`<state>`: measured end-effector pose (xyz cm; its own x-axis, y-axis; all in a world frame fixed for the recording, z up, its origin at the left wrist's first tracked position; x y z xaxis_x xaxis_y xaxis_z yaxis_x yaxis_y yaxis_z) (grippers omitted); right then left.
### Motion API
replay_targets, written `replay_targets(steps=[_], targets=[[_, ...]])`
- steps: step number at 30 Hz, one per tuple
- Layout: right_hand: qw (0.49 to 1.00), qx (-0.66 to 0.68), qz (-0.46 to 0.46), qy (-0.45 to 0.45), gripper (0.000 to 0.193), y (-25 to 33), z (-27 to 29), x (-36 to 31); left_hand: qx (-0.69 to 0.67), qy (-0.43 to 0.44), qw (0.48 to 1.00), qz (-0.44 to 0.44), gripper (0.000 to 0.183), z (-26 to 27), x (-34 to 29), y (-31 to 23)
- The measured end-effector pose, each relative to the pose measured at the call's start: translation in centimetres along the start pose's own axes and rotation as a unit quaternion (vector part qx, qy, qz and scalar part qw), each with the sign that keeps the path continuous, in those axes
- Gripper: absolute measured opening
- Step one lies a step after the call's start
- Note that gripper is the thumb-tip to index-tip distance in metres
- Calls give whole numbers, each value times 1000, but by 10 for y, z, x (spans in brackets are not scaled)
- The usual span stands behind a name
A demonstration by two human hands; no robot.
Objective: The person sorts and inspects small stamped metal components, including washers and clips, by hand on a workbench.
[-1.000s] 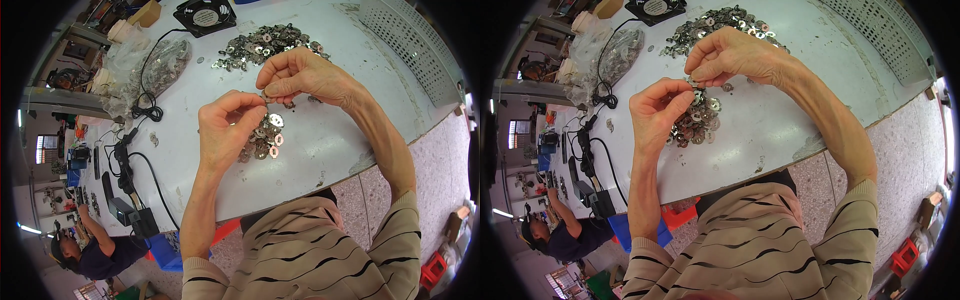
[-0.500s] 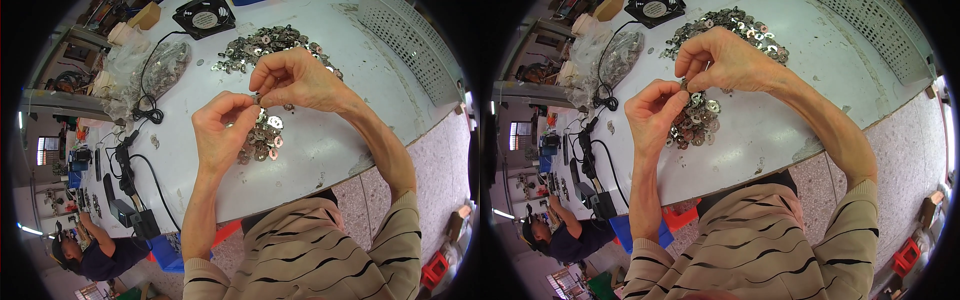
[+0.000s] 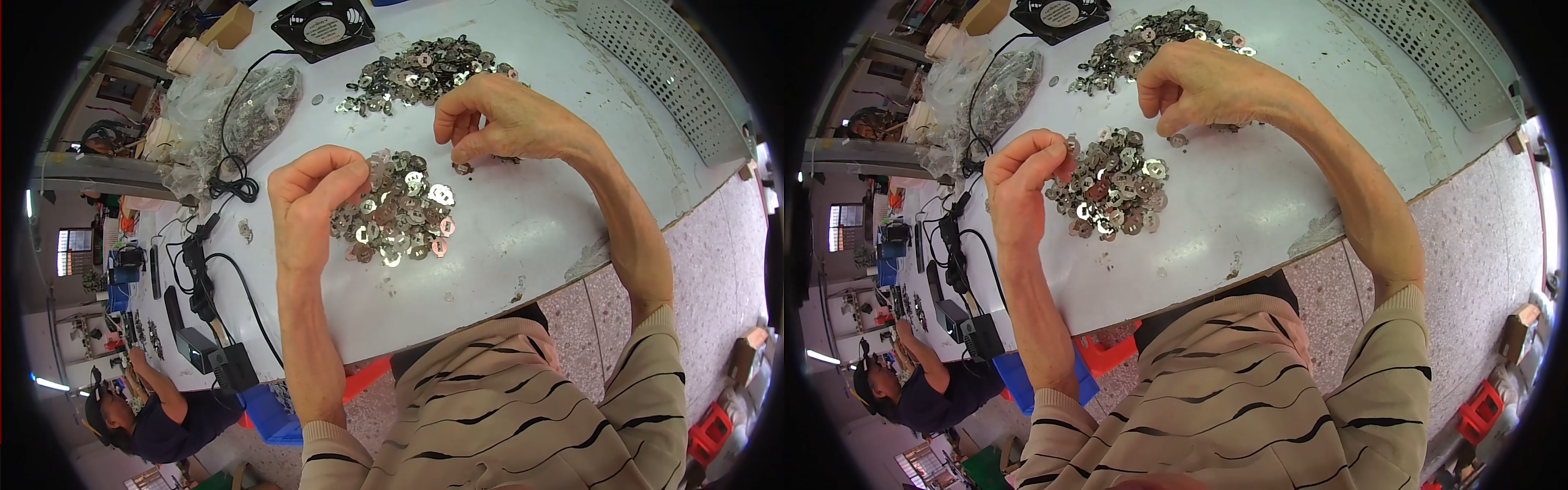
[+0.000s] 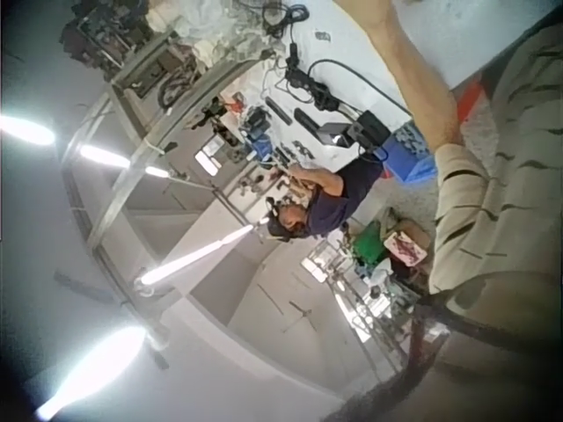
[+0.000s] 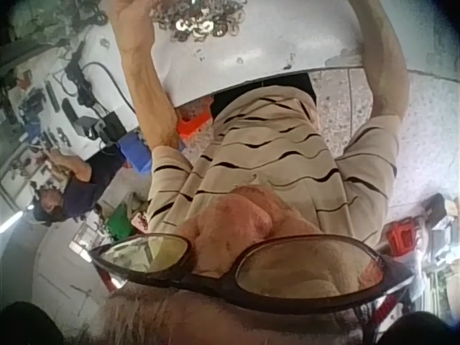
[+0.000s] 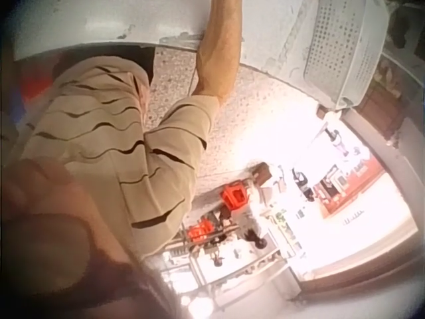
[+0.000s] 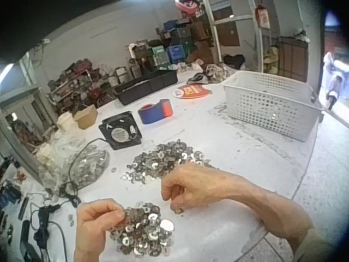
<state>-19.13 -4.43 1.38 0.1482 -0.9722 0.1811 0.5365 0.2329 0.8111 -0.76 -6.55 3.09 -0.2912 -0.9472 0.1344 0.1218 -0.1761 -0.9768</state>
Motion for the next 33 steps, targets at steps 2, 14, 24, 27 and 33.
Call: replay_targets(steps=[2,14,24,27,33], targets=[[996,-74,39,-6,16,-2,-2,0,9,21,1000,5,13,3,1,-1],[980,-188,65,8,10,-1,-21,-5,220,73,972,35,22,2,-2,16],[994,85,-59,41,8,3,-23,-2,139,55,976,-161,15,-30,-12,-11],[977,173,-104,69,10,3,-29,-6,166,47,965,-200,17,-38,-17,-15],[952,269,-134,58,19,3,-32,-7,128,34,969,-207,13,-38,-16,-11]])
Point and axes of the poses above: each hand's wrist, its own x-axis towards the middle knuckle, its own z-axis out of the back of the hand, y = z × x, the point moved 7 cm from there along x, towards the middle knuckle, and after that the axes turned 12 degrees about -y, right-handed, at the moved point
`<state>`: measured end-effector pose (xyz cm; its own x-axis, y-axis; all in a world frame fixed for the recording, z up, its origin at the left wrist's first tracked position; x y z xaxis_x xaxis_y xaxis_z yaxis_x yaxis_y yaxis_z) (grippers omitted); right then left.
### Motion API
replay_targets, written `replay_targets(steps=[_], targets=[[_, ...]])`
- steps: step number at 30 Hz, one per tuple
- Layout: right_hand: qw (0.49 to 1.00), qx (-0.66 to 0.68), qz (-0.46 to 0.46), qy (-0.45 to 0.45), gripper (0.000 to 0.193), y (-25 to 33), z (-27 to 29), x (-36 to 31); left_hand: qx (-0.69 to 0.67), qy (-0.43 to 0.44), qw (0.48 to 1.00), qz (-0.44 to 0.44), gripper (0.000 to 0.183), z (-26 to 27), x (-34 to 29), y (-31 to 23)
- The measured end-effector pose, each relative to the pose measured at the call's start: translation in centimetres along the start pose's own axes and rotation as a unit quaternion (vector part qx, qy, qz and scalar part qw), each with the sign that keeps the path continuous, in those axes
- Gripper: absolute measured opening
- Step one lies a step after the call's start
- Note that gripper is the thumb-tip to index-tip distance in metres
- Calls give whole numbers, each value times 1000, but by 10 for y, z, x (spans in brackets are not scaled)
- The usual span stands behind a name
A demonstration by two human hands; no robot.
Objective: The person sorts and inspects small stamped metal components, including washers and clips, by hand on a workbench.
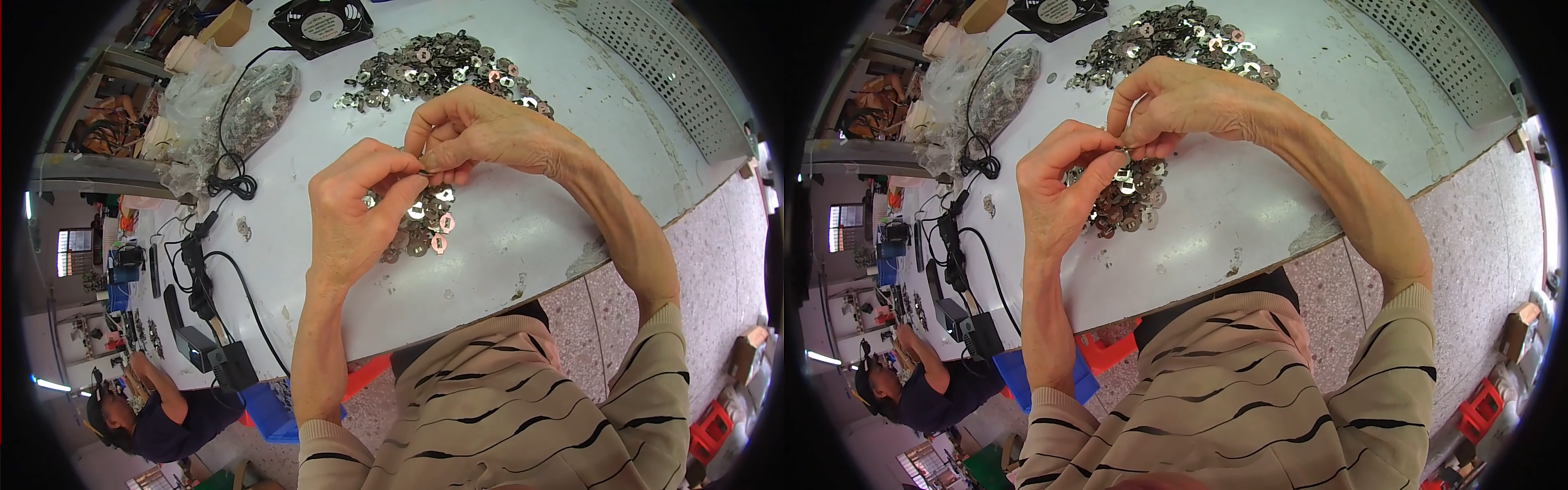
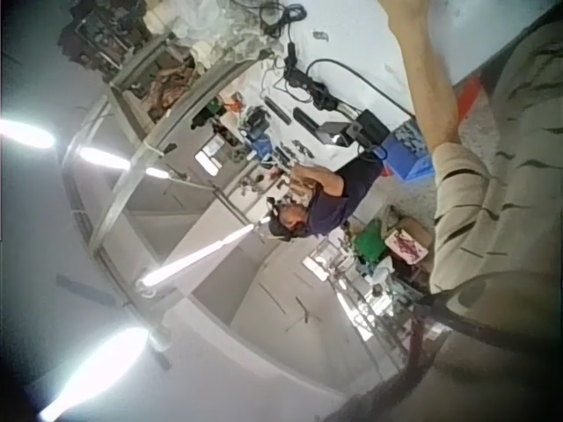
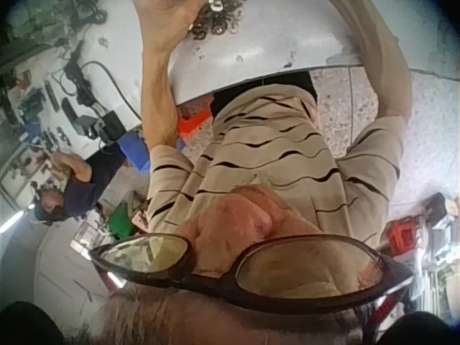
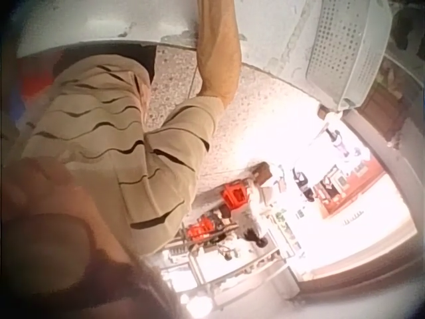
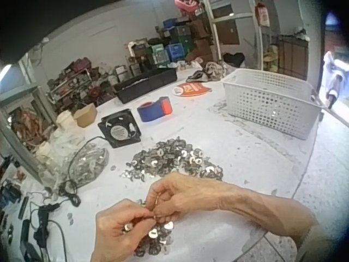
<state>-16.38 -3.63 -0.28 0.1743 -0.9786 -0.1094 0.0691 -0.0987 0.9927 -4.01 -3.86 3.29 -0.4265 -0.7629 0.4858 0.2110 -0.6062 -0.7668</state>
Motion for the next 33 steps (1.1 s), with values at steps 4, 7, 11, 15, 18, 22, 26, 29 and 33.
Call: replay_targets(steps=[4,7,11,15,18,22,26,29,33], targets=[[1000,-19,12,-4,16,5,0,-3,-31,-8,998,45,10,2,-1,6],[989,-136,55,-17,14,20,10,-5,-55,-20,995,80,9,5,-1,10],[913,-368,168,-49,17,28,44,-10,-82,-12,990,113,7,11,1,9],[864,-492,73,-76,21,16,62,-12,-112,-19,983,144,5,23,3,11],[855,-512,28,-75,21,8,64,-13,-122,-28,979,161,6,26,4,11],[846,-528,45,-52,17,-3,57,-6,-101,1,978,182,5,27,4,12],[875,-477,69,-35,9,-2,44,-2,-62,66,969,231,6,28,0,20],[910,-406,77,-30,7,1,37,0,-38,96,967,233,6,31,-3,23],[952,-295,71,-28,10,0,33,4,-2,120,964,237,6,32,-5,28]])
Point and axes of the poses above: each hand's wrist, its own x-axis towards the middle knuckle, its own z-axis out of the back of the hand, y = z × x, the point moved 7 cm from there along x, towards the middle knuckle, and after that the axes turned 12 degrees about -y, right-handed, at the moved point
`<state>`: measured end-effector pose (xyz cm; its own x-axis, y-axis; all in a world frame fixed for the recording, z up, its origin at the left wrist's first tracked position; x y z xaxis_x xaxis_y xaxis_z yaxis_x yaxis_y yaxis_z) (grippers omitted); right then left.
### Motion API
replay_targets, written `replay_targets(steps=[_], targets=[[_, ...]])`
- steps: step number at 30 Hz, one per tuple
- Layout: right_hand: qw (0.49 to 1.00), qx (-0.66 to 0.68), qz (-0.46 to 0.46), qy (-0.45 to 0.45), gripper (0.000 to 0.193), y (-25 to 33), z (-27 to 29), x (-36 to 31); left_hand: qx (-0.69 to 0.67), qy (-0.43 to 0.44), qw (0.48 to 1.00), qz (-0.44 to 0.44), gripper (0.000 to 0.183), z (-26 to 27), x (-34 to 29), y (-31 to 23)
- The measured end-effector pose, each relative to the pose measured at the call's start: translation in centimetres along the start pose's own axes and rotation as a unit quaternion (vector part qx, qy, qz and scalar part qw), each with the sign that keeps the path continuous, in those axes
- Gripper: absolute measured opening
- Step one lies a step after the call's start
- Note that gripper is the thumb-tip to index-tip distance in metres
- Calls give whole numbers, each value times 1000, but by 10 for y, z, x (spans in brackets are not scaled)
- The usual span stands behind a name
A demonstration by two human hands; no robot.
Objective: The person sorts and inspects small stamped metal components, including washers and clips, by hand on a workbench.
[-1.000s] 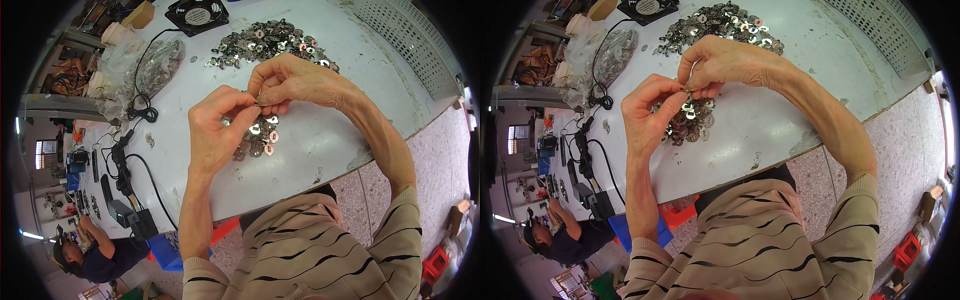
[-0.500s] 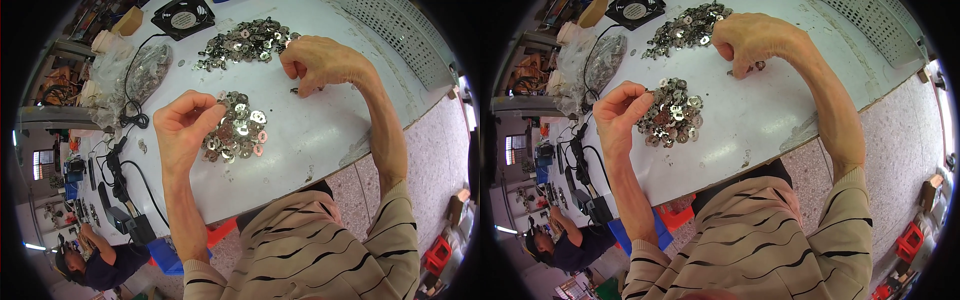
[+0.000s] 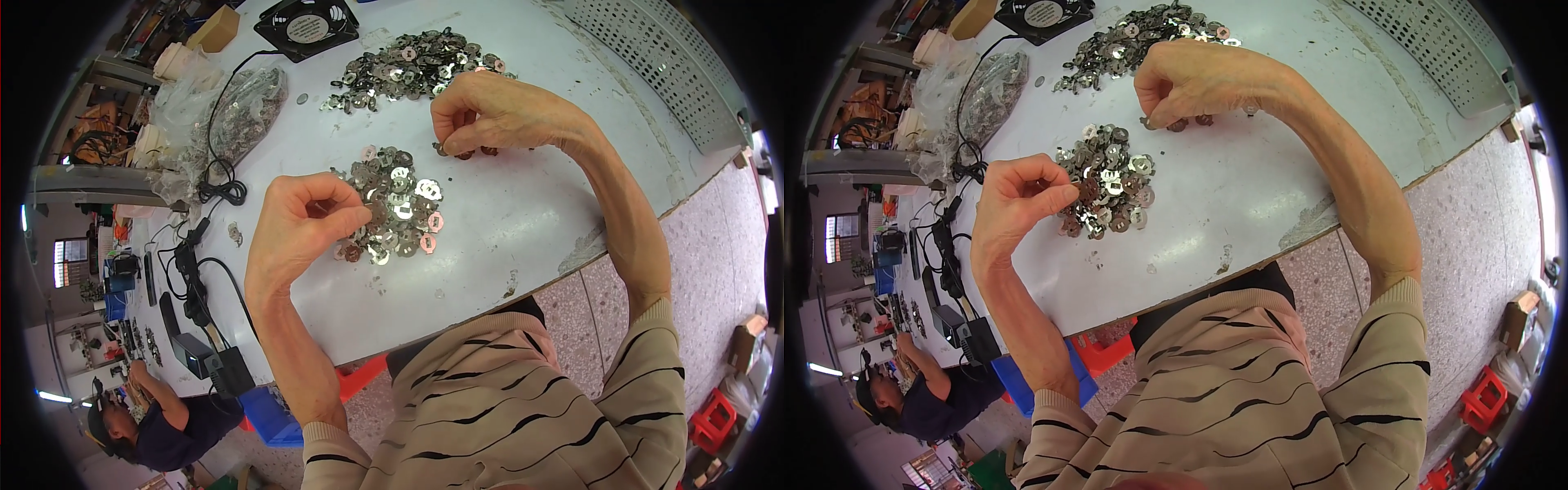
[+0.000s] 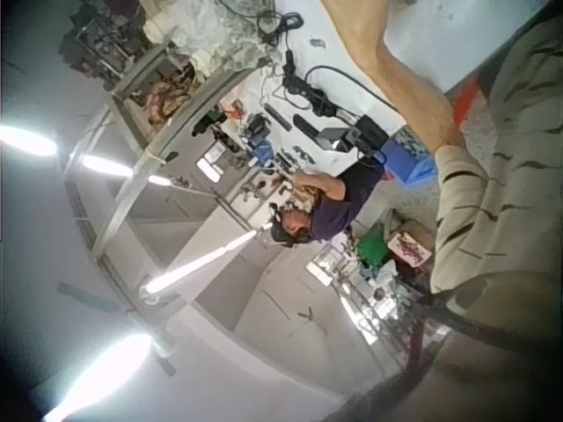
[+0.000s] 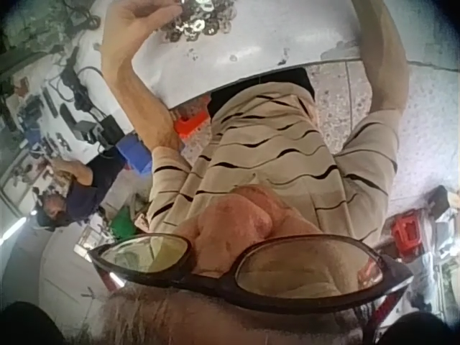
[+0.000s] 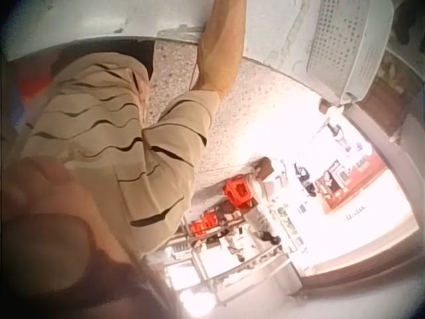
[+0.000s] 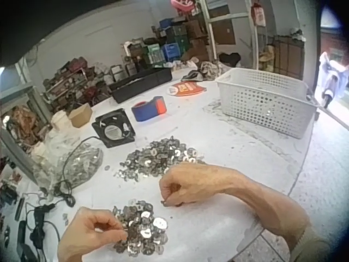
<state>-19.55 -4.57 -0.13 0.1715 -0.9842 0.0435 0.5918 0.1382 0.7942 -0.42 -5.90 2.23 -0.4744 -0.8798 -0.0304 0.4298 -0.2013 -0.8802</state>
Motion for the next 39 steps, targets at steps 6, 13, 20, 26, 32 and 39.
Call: replay_targets(steps=[6,13,20,26,32,39], targets=[[995,100,-19,18,11,6,-2,-3,146,-9,989,14,8,-2,3,9],[992,125,-21,15,10,21,-10,-4,-52,-137,988,-49,16,-6,3,-6],[973,224,-19,47,10,32,-24,-9,-148,-126,979,-53,17,-25,0,-15],[987,162,12,10,12,29,-8,-5,-245,-125,961,-10,16,-18,7,1],[995,-90,40,-7,18,8,2,-9,-393,-79,913,84,16,-17,11,15],[986,-160,50,-20,10,9,-6,-7,-451,-26,886,107,16,-19,12,19]])
Point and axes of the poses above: each hand's wrist, its own x-axis towards the middle knuckle, its own z-axis out of the back of the hand, y = z × x, the point moved 7 cm from there along x, towards the middle knuckle, and after that the axes turned 12 degrees about -y, right-handed, at the moved point
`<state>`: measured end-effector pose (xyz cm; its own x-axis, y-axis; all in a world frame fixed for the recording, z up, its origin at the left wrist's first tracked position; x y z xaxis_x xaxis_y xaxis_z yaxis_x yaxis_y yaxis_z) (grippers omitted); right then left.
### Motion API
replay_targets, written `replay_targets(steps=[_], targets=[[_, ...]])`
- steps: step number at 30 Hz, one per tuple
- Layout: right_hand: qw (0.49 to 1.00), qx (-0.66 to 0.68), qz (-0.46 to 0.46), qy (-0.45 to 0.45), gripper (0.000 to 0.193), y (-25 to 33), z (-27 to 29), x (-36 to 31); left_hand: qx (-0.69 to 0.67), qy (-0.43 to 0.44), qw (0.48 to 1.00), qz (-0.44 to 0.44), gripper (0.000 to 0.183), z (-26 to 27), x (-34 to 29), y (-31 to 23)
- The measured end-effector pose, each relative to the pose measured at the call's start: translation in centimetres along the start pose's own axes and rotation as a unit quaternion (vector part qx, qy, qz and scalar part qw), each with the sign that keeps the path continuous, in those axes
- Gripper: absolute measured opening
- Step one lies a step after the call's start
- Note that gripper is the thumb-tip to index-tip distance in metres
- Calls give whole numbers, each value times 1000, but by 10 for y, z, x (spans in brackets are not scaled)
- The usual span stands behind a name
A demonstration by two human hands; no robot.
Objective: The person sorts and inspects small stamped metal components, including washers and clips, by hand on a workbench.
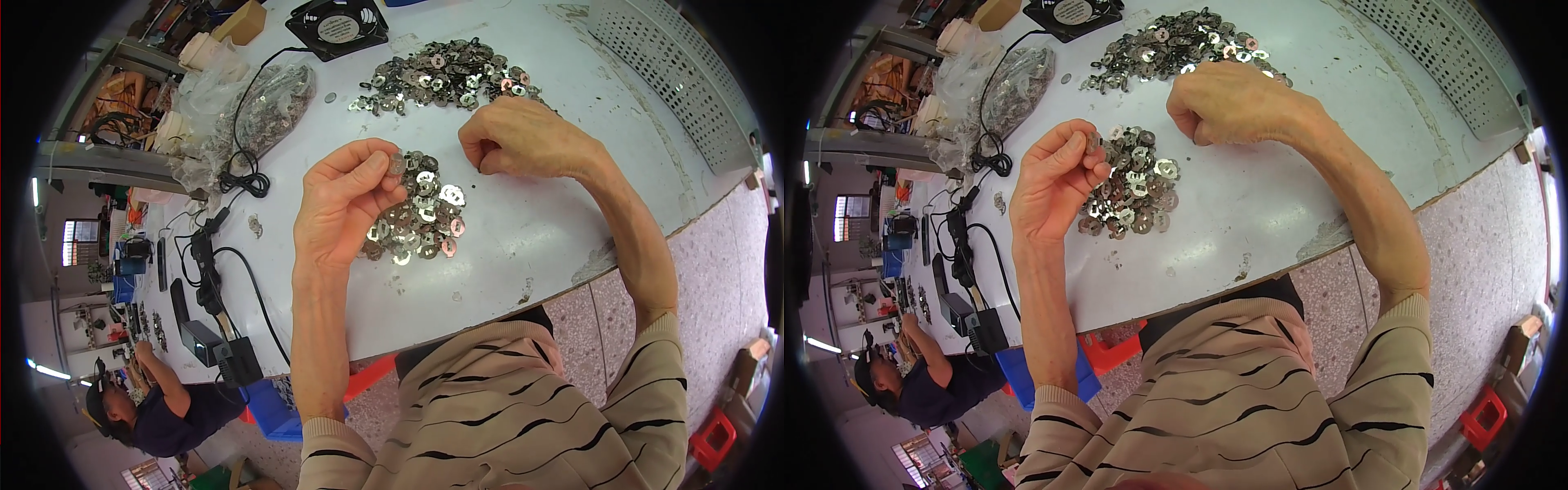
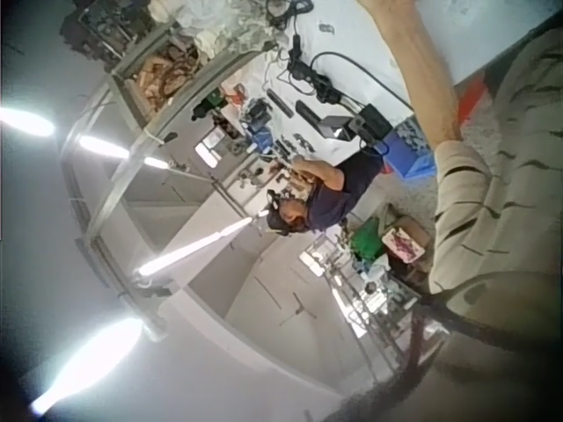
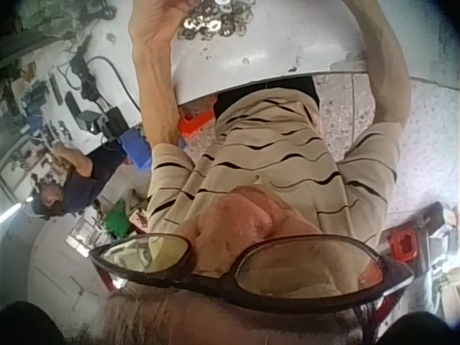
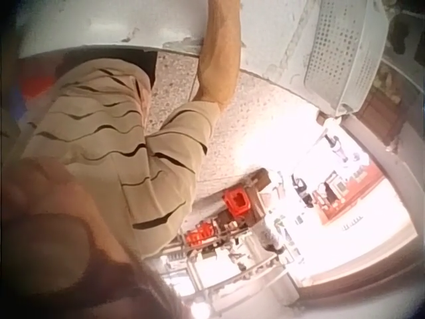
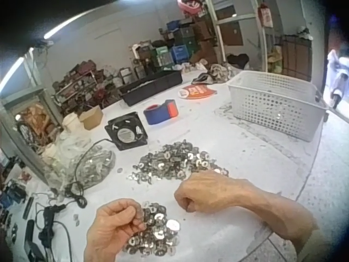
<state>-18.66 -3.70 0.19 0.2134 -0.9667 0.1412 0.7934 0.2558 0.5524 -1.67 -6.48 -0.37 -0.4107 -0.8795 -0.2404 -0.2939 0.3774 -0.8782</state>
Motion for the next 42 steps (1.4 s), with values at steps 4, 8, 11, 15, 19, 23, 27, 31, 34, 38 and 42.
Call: replay_targets(steps=[4,8,11,15,19,23,27,31,34,38,42], targets=[[1000,-9,5,-4,8,1,0,0,-16,16,1000,21,16,-2,0,2],[999,12,11,-30,8,4,0,0,-39,41,998,41,15,-2,0,4],[999,6,17,-29,8,5,1,1,-72,87,992,58,13,-7,-1,5],[1000,-3,9,5,8,3,-4,1,-87,105,988,74,12,-7,-1,7],[1000,0,24,-7,8,5,-3,-1,-108,137,981,82,11,-11,-2,8],[999,15,27,-12,9,7,-2,-2,-121,146,978,91,11,-12,-2,9],[999,6,42,-6,10,8,-4,-2,-120,127,980,93,11,-11,-2,8],[999,14,38,13,9,10,-5,-2,12,94,995,11,10,-6,-5,-7],[996,83,9,6,7,8,-1,3,205,78,973,-68,8,-9,-11,-19],[957,270,-104,11,8,5,6,4,413,49,903,-107,9,-12,-16,-17],[928,347,-134,-24,9,7,6,2,455,43,861,-225,18,-19,-17,-21]])
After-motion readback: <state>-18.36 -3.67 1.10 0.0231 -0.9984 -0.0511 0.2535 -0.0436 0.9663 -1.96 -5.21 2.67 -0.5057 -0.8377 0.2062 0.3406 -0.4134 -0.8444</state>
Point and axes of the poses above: each hand's wrist, its own x-axis towards the middle knuckle, its own z-axis out of the back of the hand, y = z × x, the point moved 7 cm from there along x, towards the middle knuckle, and after that the axes turned 12 degrees about -y, right-handed, at the moved point
